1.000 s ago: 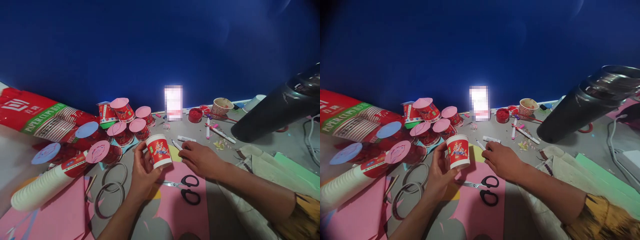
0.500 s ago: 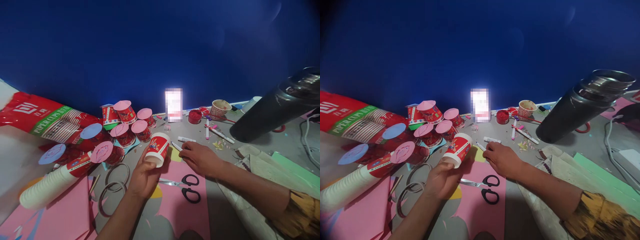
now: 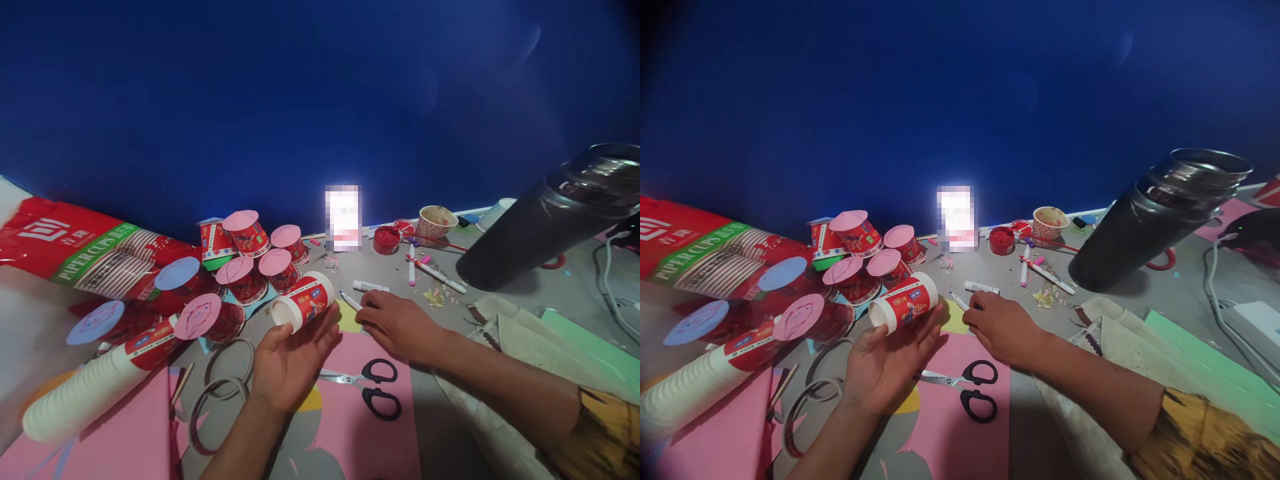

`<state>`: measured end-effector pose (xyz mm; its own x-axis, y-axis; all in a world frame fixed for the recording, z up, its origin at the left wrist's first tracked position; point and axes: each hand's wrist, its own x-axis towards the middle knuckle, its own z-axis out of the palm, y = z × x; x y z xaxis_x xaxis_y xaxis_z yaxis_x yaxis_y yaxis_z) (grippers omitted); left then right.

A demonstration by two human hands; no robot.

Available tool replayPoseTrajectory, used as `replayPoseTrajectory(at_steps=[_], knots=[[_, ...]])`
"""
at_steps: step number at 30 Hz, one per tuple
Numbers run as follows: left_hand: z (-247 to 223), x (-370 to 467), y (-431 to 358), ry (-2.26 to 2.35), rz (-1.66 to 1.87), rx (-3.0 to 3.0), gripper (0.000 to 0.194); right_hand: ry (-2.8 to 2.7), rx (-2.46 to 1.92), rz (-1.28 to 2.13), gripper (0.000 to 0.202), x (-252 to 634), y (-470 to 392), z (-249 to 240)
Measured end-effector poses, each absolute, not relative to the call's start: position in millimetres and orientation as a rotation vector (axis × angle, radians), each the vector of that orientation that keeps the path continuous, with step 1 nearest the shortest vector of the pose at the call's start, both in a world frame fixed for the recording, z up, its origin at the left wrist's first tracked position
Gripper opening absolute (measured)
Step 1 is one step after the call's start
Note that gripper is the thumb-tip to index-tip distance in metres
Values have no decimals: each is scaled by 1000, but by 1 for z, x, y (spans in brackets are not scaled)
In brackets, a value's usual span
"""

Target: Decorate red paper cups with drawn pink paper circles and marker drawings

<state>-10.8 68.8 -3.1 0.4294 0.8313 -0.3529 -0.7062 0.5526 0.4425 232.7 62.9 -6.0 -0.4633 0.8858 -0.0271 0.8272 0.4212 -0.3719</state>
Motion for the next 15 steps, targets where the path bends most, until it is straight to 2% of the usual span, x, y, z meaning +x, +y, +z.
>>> replayPoseTrajectory(at_steps=[9, 15], knots=[[-8, -16, 69, 426, 890, 265, 60, -2530, -1532, 468, 21, 231, 61, -6], [-4, -13, 68, 537, 927, 296, 79, -2542, -1526, 458, 20, 232, 61, -6]])
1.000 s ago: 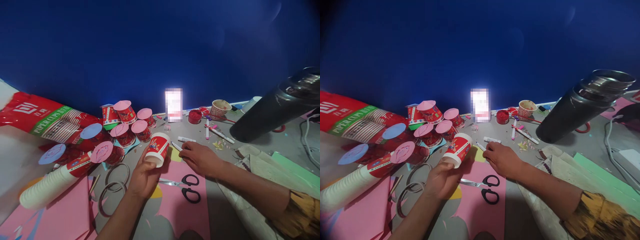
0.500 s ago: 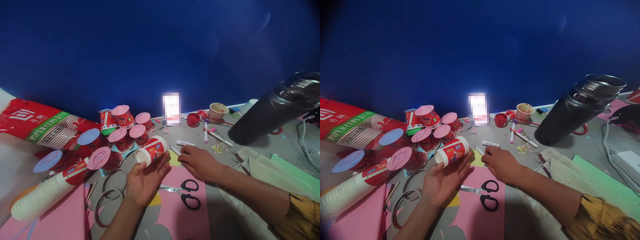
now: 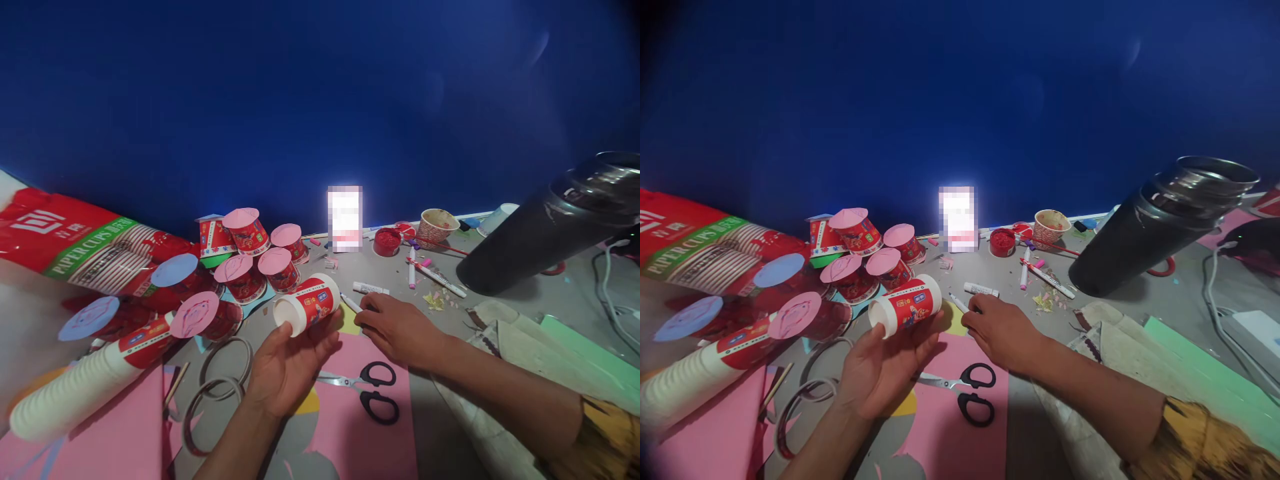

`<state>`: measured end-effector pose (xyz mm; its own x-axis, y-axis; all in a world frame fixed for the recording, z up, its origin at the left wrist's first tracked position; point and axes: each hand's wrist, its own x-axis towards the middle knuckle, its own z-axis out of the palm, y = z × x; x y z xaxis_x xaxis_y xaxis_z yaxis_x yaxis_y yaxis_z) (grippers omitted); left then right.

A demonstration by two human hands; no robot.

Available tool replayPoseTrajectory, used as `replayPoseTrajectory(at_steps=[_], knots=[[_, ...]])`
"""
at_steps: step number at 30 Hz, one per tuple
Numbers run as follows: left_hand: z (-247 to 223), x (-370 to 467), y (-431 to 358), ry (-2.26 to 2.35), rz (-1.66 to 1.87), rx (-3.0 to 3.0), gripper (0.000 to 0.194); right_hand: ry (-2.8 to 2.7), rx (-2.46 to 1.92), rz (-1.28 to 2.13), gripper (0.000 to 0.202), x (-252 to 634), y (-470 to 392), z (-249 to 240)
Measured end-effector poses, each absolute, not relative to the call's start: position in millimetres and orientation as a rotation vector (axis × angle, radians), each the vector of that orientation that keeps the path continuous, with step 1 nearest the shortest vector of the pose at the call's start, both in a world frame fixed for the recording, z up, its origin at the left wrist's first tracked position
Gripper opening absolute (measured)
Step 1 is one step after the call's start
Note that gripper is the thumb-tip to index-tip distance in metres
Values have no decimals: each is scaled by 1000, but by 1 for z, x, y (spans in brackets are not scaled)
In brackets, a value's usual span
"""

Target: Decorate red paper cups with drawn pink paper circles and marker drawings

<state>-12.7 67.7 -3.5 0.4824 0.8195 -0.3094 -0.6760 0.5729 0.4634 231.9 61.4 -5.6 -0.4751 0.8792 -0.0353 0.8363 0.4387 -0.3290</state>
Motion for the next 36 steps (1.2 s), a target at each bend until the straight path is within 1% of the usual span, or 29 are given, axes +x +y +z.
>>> replayPoseTrajectory(at_steps=[3, 7, 16, 24, 26, 30, 33, 36], knots=[[-3, -10, 66, 584, 960, 306, 85, -2541, -1526, 463, 20, 232, 62, -5], [-3, -8, 65, 605, 966, 302, 85, -2535, -1532, 484, 20, 232, 61, -4], [-4, -7, 65, 575, 933, 277, 92, -2519, -1527, 470, 19, 231, 62, -5], [-1, -9, 67, 650, 970, 390, 91, -2544, -1535, 430, 21, 232, 61, -8], [2, -9, 67, 719, 1020, 466, 89, -2556, -1543, 422, 22, 232, 61, -7], [4, -8, 68, 962, 1166, 702, 73, -2570, -1533, 430, 22, 233, 62, -5], [2, -5, 70, 1061, 1312, 971, 74, -2567, -1548, 432, 22, 233, 61, -3], [0, -1, 68, 1112, 1357, 1251, 81, -2565, -1548, 424, 22, 232, 61, -1]])
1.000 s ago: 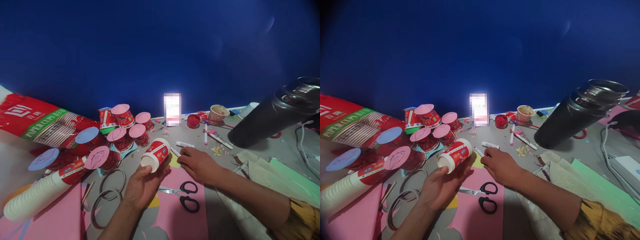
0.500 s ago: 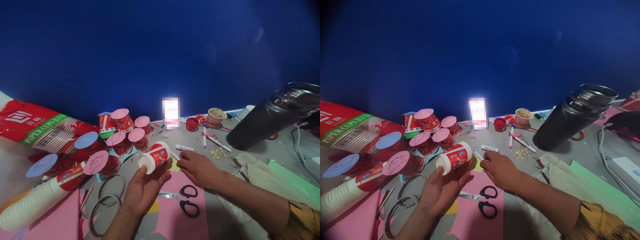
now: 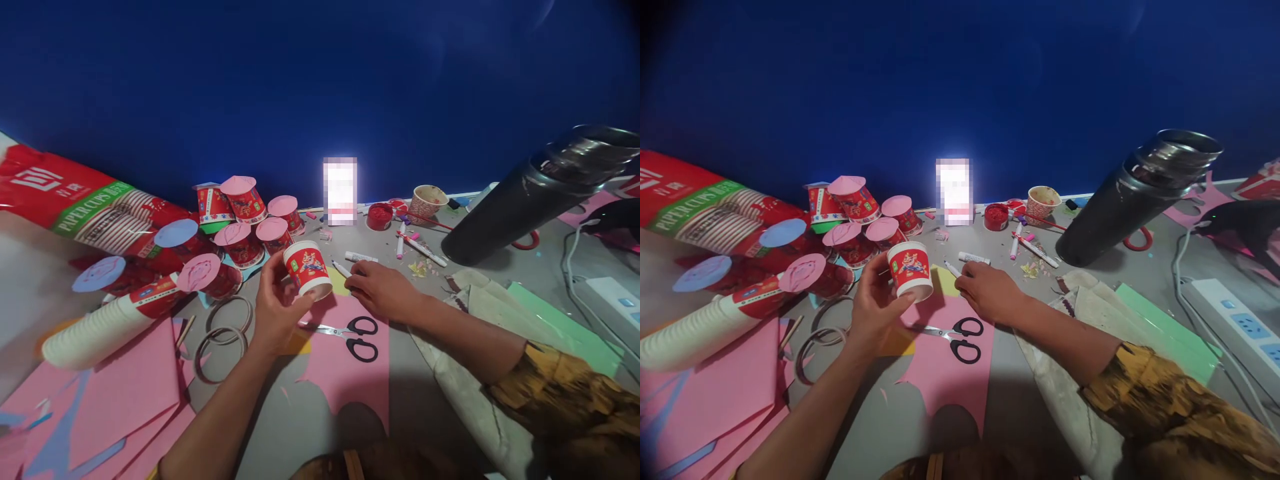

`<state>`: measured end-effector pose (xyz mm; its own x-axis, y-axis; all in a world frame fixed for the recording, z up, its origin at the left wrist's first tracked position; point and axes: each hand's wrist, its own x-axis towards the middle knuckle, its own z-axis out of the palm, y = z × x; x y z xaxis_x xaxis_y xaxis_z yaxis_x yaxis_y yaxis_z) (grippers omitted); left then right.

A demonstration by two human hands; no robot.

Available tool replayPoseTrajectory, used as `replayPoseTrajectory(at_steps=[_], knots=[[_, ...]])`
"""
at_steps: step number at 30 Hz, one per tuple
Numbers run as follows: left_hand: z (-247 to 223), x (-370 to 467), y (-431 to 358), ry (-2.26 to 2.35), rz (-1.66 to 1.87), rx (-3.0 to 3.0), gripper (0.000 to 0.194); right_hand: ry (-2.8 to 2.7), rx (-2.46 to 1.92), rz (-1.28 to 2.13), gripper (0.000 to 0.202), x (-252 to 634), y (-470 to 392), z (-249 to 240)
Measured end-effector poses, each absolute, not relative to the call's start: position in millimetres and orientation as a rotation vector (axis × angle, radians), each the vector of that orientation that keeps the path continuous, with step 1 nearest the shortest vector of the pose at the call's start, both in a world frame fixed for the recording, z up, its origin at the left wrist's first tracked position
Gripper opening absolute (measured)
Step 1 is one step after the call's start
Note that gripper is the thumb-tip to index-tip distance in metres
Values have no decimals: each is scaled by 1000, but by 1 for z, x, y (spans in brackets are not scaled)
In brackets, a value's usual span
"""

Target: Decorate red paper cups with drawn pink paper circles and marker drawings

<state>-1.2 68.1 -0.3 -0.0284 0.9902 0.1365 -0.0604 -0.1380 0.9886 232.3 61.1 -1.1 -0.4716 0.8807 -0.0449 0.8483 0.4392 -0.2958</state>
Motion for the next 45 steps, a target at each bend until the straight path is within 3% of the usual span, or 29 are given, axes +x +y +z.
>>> replayPoseTrajectory(at_steps=[11, 13, 18, 21, 28, 36, 45], knots=[[-1, -3, 58, 1226, 1297, 1646, 88, -2401, -1691, 285, 30, 229, 49, 5], [-1, -4, 58, 1254, 1279, 1735, 87, -2295, -1611, 261, 43, 229, 47, 5], [-2, -5, 56, 1241, 1226, 2089, 92, -2259, -1221, 234, 99, 229, 49, 2], [-3, -2, 53, 1179, 1200, 2229, 94, -2282, -1093, 232, 117, 229, 52, -1], [-1, 3, 45, 1105, 1179, 2162, 97, -2245, -1013, 243, 99, 228, 52, -3], [3, 4, 49, 927, 1199, 1507, 97, -2045, -1103, 493, 106, 228, 50, 4], [8, 1, 48, 965, 1144, 1554, 96, -2096, -1092, 531, 106, 227, 51, 0]])
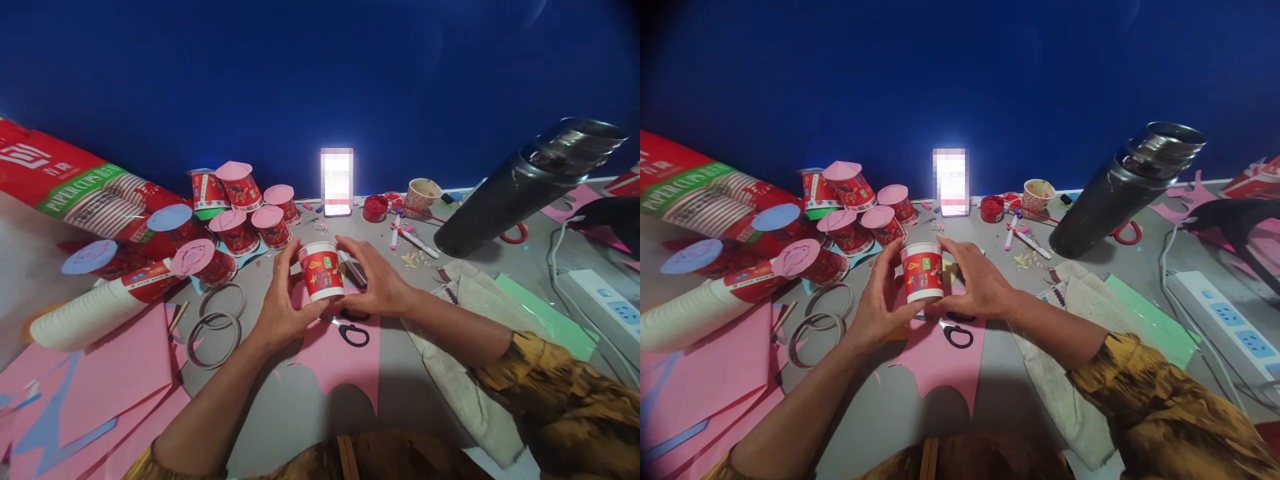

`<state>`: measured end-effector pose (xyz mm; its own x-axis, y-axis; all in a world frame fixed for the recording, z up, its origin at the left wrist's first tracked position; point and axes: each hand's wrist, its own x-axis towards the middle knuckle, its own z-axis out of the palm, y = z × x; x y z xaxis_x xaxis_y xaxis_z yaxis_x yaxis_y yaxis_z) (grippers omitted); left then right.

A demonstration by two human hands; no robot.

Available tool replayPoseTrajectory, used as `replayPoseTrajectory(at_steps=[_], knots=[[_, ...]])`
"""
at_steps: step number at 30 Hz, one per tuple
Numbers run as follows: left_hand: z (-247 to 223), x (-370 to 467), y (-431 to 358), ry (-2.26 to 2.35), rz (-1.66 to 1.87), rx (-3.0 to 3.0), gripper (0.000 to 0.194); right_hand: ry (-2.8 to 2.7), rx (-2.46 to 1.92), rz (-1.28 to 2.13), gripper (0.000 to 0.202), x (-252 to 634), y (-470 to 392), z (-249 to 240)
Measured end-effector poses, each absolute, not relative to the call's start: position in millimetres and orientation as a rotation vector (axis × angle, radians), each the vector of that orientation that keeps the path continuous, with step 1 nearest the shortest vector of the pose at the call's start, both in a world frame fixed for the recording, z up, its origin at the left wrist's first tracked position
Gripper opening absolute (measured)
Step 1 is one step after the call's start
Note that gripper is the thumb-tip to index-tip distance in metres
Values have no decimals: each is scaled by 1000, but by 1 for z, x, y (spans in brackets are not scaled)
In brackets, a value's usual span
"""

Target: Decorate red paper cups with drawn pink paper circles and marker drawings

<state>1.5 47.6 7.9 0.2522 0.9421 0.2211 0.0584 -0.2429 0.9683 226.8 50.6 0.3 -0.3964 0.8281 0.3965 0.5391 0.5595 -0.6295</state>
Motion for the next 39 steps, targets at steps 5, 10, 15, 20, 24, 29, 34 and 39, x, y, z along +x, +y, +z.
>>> replayPoseTrajectory(at_steps=[5, 10, 15, 20, 24, 29, 34, 39], knots=[[5, 1, 49, 1098, 1103, 1777, 94, -2202, -1049, 443, 102, 229, 53, -3], [0, -1, 57, 1186, 1284, 1955, 85, -2269, -1371, 322, 64, 232, 52, 7], [-1, -5, 62, 1282, 1318, 1951, 86, -2314, -1921, 303, 49, 231, 54, 19], [0, -4, 61, 1295, 1289, 1909, 85, -2417, -1993, 321, 41, 229, 58, 13], [-2, -3, 61, 1308, 1263, 1889, 86, -2375, -1911, 330, 45, 230, 56, 11], [-6, -5, 63, 1333, 1243, 1837, 88, -2179, -1393, 498, 42, 233, 55, 4], [-13, -7, 68, 1288, 1255, 1874, 87, -2096, -969, 351, 60, 233, 58, -7], [-17, -8, 69, 1280, 1225, 1944, 87, -1925, -915, 161, 27, 232, 55, 4]])
